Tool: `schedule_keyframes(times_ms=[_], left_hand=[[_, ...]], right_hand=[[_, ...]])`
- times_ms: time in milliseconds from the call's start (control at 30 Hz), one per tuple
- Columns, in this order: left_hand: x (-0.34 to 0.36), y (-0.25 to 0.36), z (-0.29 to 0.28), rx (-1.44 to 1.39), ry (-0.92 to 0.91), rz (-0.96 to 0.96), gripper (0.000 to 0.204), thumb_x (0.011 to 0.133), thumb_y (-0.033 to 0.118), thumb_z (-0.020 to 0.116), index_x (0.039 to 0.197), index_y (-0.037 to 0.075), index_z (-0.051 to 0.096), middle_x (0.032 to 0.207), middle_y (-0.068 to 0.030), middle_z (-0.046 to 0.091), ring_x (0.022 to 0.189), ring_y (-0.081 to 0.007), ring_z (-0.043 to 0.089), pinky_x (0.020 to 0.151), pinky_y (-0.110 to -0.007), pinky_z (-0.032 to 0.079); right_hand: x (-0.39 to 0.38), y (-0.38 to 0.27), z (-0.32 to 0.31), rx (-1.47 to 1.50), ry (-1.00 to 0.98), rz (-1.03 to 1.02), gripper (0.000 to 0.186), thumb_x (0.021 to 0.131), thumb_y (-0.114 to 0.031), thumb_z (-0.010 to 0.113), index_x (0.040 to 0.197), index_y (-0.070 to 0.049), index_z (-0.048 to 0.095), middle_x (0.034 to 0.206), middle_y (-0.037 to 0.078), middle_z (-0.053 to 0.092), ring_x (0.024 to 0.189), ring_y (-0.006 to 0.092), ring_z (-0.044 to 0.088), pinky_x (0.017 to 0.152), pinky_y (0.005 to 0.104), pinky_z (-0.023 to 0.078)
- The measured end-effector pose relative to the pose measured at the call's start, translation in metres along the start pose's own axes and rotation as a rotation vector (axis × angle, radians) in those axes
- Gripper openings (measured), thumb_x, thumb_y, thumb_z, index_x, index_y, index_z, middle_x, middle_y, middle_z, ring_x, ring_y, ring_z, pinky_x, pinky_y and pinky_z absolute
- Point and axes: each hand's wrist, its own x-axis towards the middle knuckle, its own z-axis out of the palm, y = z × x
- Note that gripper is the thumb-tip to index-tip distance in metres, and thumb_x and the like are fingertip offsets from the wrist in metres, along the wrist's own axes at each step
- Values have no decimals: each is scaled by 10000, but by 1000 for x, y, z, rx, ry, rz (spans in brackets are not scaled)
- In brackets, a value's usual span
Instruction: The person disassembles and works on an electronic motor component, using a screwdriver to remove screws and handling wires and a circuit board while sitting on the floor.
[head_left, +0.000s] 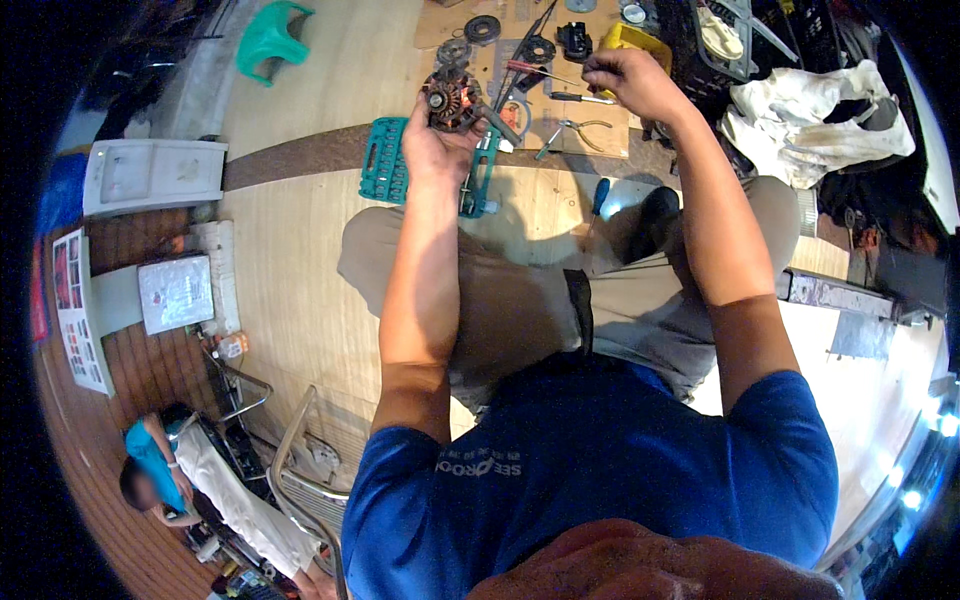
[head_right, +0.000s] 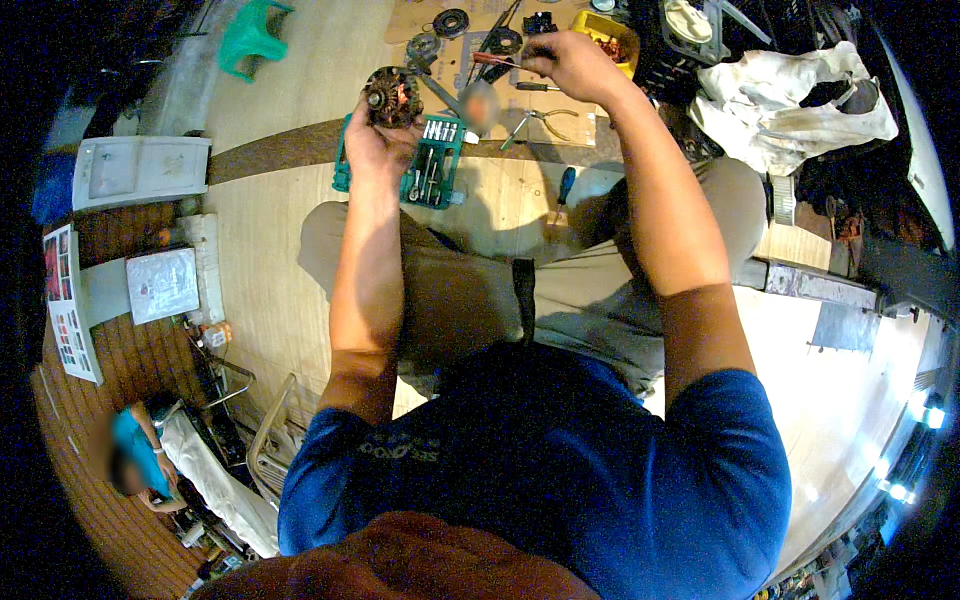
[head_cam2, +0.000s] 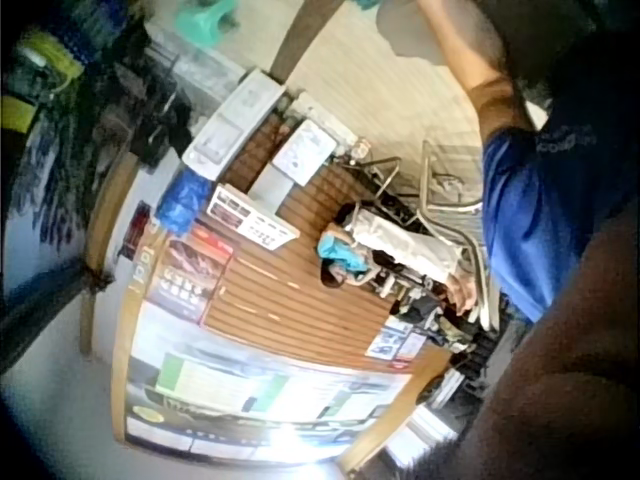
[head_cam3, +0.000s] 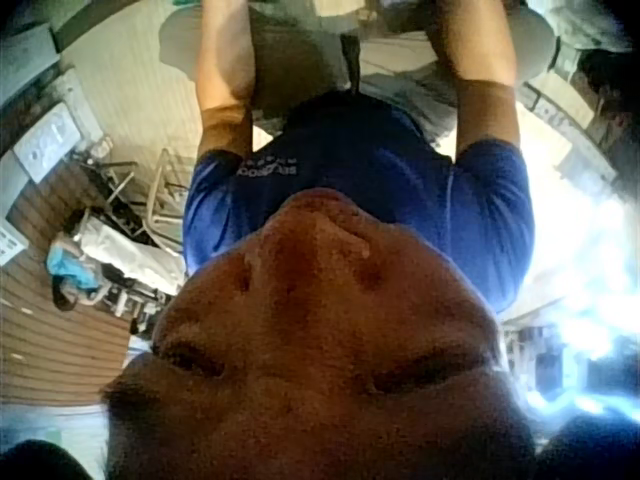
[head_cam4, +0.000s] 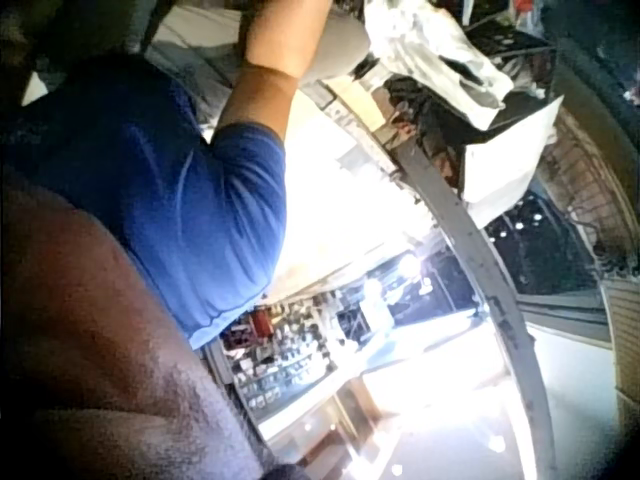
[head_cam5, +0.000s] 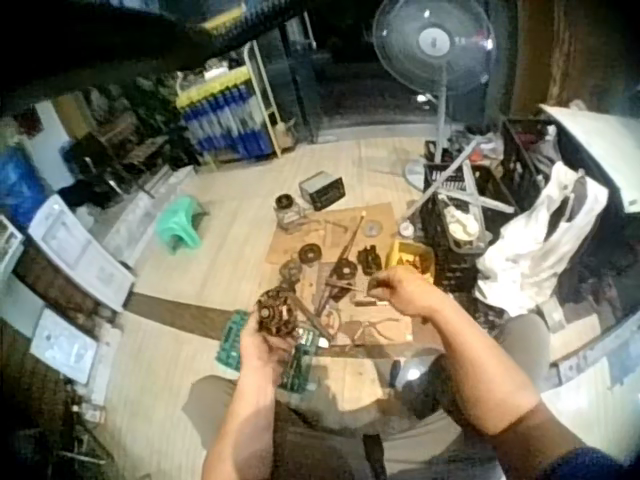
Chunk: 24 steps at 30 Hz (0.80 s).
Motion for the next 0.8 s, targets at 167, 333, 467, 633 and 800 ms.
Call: schedule_keyframes(times_ms=[167,333,467,633,800], left_hand=[[9,12,-6,-174,78,110,410,953,401,358,1114,77,551,1004,-108,628,862,-276,585,692,-421,465],[9,20,-15,-58,103,272,363,985,386,367,1123,98,539,1026,-79,625,901,-235,592,727,-421,473],[-1,21,-5,107,226,497,293,979,303,422,1126,69,519,1012,-104,621,855,-250,624,638,-421,508],[6,37,-14,110,24,239,327,973,295,388,1141,58,538,1019,-110,637,920,-262,615,772,-451,490],[-3,43,-5,173,-25,-3,369,955,338,378,1119,69,570,995,-99,640,845,-248,616,662,-398,499]], right_hand=[[-8,8,20,-117,-396,46,105,812,-97,638,866,-7,638,739,87,653,688,177,615,661,311,483],[-20,-44,10,14,-642,-42,110,800,-88,658,851,7,642,739,80,656,689,153,602,662,299,480],[-29,-81,-23,129,-562,-94,181,813,-142,666,903,14,647,746,86,654,691,145,586,667,286,471],[-28,-55,-67,141,162,11,235,884,-184,615,1002,18,645,849,64,673,762,104,593,703,268,479],[-20,-10,-61,-242,363,45,255,873,-215,620,1011,-3,649,872,176,669,768,258,643,710,332,495]])
